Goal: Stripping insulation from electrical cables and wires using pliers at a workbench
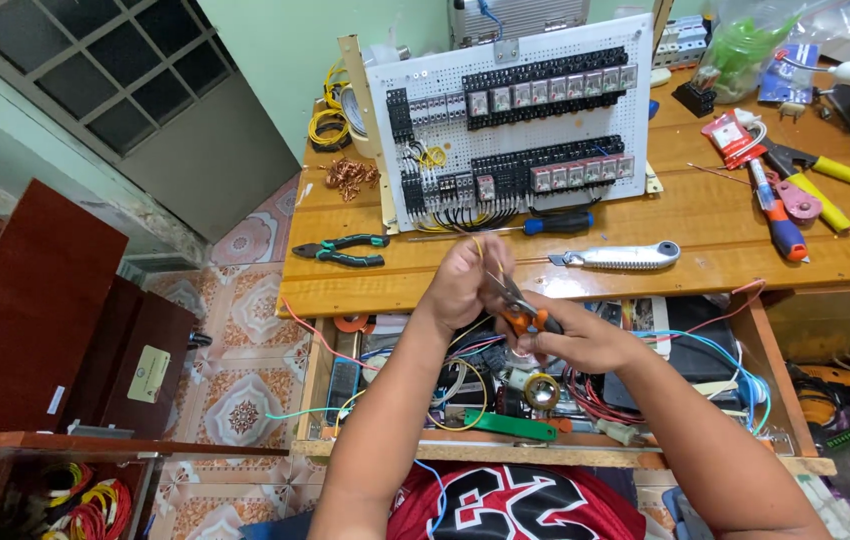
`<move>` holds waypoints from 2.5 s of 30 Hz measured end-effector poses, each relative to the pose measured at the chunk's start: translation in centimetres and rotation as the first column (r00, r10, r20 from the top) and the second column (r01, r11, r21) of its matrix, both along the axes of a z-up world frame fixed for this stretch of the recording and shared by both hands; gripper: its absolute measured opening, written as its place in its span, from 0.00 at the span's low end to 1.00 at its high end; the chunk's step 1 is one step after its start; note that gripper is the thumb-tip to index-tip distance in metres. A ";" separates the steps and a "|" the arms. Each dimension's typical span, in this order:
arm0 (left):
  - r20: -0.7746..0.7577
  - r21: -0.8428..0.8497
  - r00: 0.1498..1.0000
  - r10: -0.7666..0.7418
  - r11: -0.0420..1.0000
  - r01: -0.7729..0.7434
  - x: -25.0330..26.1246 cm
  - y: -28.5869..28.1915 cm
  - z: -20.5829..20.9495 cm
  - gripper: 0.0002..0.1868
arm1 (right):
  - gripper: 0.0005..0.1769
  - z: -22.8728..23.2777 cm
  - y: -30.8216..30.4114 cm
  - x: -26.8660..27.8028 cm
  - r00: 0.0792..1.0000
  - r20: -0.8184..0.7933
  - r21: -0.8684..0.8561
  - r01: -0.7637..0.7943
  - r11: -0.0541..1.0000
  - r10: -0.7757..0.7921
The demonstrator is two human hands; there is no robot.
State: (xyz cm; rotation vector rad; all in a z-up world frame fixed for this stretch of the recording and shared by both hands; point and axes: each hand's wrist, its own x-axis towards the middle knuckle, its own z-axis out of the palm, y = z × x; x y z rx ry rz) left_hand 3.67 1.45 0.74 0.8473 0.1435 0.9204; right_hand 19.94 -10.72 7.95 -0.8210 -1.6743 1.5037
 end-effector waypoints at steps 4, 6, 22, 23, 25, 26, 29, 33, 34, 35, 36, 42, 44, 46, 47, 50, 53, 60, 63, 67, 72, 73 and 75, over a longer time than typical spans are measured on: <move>-0.080 -0.045 0.961 0.264 0.962 -0.268 -0.1 -0.4 2.4 0.12 | 0.29 -0.6 -0.2 -0.2 0.998 0.006 0.074 0.055 0.996 -0.056; -0.099 -0.071 0.943 0.319 0.942 -0.327 -0.1 -0.3 2.4 0.11 | 0.24 -0.1 -0.2 -0.7 0.992 0.003 0.096 0.129 0.987 -0.130; -0.077 0.077 0.908 0.412 0.910 -0.407 0.8 -1.6 2.8 0.02 | 0.08 -1.2 0.4 -1.5 0.959 -0.031 0.011 0.281 0.960 -0.280; -0.117 0.135 0.881 0.458 0.887 -0.442 0.9 -1.3 2.4 0.04 | 0.10 -2.2 0.5 -1.1 0.959 -0.079 -0.011 0.273 0.962 -0.273; -0.121 0.158 0.884 0.451 0.888 -0.431 0.7 -1.1 2.2 0.04 | 0.13 -3.3 0.4 -1.1 0.950 -0.158 -0.033 0.266 0.963 -0.268; -0.126 0.182 0.888 0.442 0.890 -0.417 0.6 -0.9 2.2 0.05 | 0.16 -3.8 0.3 -1.1 0.935 -0.236 -0.053 0.259 0.964 -0.264; -0.112 0.177 0.915 0.387 0.914 -0.365 0.0 -2.0 4.1 0.09 | 0.15 -3.1 0.3 -1.1 0.912 -0.304 -0.062 0.270 0.961 -0.275; -0.099 0.088 0.939 0.330 0.942 -0.322 -0.9 -2.3 3.0 0.12 | 0.15 -3.6 0.3 -1.2 0.867 -0.387 -0.103 0.297 0.949 -0.313; -0.091 0.069 0.949 0.303 0.952 -0.298 -1.4 -2.4 3.2 0.15 | 0.17 -3.8 0.3 -1.2 0.852 -0.413 -0.134 0.293 0.947 -0.322; -0.083 0.050 0.958 0.275 0.961 -0.272 -1.8 -2.6 3.3 0.18 | 0.20 -4.0 0.3 -1.2 0.835 -0.438 -0.165 0.289 0.943 -0.333; -0.084 0.049 0.958 0.276 0.961 -0.272 -2.2 -2.6 3.3 0.18 | 0.20 -4.1 0.5 -1.4 0.835 -0.438 -0.167 0.288 0.943 -0.333; -0.257 0.062 0.933 0.252 0.968 -0.244 -5.8 -2.1 -0.2 0.23 | 0.25 -4.4 0.6 -1.6 0.795 -0.512 -0.217 0.245 0.945 -0.324; -0.350 0.070 0.899 0.264 0.964 -0.256 -7.7 -2.0 -1.1 0.16 | 0.24 -3.8 0.4 -1.7 0.761 -0.539 -0.224 0.285 0.932 -0.362; -0.381 0.116 0.868 0.319 0.948 -0.297 -10.6 -1.1 -0.9 0.15 | 0.25 -3.5 0.3 -1.3 0.775 -0.525 -0.212 0.282 0.936 -0.352; -0.406 0.175 0.835 0.372 0.928 -0.328 -12.3 -0.3 -0.5 0.15 | 0.27 -3.3 0.7 -1.2 0.786 -0.516 -0.188 0.285 0.940 -0.341; -0.361 0.315 0.742 0.565 0.823 -0.473 -17.2 2.3 4.1 0.14 | 0.26 -4.2 1.1 -0.7 0.782 -0.516 -0.178 0.301 0.937 -0.349; -0.407 0.548 0.484 0.774 0.631 -0.549 -22.7 7.7 7.3 0.08 | 0.26 -4.1 1.1 -1.0 0.793 -0.491 -0.149 0.331 0.932 -0.360; -0.595 0.640 0.038 0.803 0.503 -0.581 -33.4 20.6 0.7 0.04 | 0.27 -3.7 1.1 -0.6 0.837 -0.395 -0.109 0.368 0.924 -0.380; -0.650 0.754 -0.272 0.710 0.557 -0.348 -35.2 22.6 -2.3 0.10 | 0.29 -2.7 1.1 -0.3 0.916 -0.285 -0.164 0.242 0.956 -0.281; -0.705 0.698 -0.402 0.585 0.673 -0.245 -37.5 26.5 -7.1 0.08 | 0.24 -3.2 1.6 -0.3 0.897 -0.251 -0.113 0.346 0.931 -0.364; -0.756 0.654 -0.283 0.591 0.661 -0.367 -36.7 27.5 -6.2 0.26 | 0.25 -4.2 2.1 0.6 0.884 -0.217 -0.162 0.386 0.908 -0.415; -0.740 0.668 -0.252 0.623 0.639 -0.381 -35.9 26.7 -4.5 0.25 | 0.26 -4.2 2.1 0.8 0.897 -0.200 -0.175 0.363 0.915 -0.394; -0.723 0.680 -0.218 0.656 0.620 -0.392 -33.8 24.6 -1.2 0.25 | 0.28 -4.5 2.3 0.6 0.907 -0.183 -0.191 0.346 0.919 -0.379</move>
